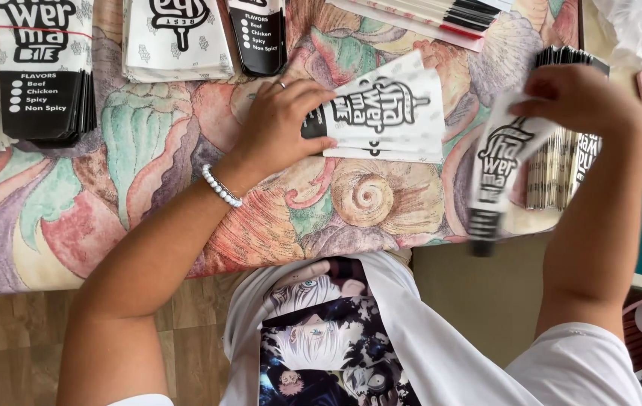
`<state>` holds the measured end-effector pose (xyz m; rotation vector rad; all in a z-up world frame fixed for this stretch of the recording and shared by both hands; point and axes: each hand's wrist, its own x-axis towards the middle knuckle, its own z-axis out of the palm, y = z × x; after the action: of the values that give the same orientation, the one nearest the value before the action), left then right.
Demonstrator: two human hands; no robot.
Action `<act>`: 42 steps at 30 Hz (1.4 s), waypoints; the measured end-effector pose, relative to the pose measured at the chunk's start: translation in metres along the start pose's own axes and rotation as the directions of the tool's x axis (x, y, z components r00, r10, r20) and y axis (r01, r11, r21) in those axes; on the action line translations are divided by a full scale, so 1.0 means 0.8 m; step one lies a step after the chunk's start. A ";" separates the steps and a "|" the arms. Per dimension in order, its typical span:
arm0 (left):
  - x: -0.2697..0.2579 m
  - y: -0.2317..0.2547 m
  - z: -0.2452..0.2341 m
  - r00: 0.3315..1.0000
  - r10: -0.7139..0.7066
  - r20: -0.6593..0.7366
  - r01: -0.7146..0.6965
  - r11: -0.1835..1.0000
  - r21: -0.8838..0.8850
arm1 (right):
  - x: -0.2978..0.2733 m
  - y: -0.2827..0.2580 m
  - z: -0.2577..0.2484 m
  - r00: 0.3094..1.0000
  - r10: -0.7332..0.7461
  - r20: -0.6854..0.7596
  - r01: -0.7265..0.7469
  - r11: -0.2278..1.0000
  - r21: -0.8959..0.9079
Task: Sorting and stacking printed food packaging labels on a table
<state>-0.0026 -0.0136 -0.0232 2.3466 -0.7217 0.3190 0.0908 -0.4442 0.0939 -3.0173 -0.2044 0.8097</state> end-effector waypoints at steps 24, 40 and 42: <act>0.006 -0.002 -0.009 0.993 0.109 -0.047 -0.114 0.984 -0.135 | 0.059 -0.040 0.077 0.904 0.238 -0.356 0.350 0.069 0.934; 0.004 0.004 -0.012 0.963 0.237 -0.124 -0.211 0.958 0.194 | 0.060 -0.054 0.117 0.852 0.147 -0.503 0.417 0.389 0.821; 0.003 0.007 -0.020 0.963 0.260 -0.073 -0.232 0.935 0.266 | 0.042 -0.077 0.110 0.593 0.035 -0.805 0.624 0.612 0.486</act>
<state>-0.0046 -0.0076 -0.0078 2.4556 -0.9749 0.6800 0.0680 -0.3807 0.0033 -2.1150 -0.3058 -0.4065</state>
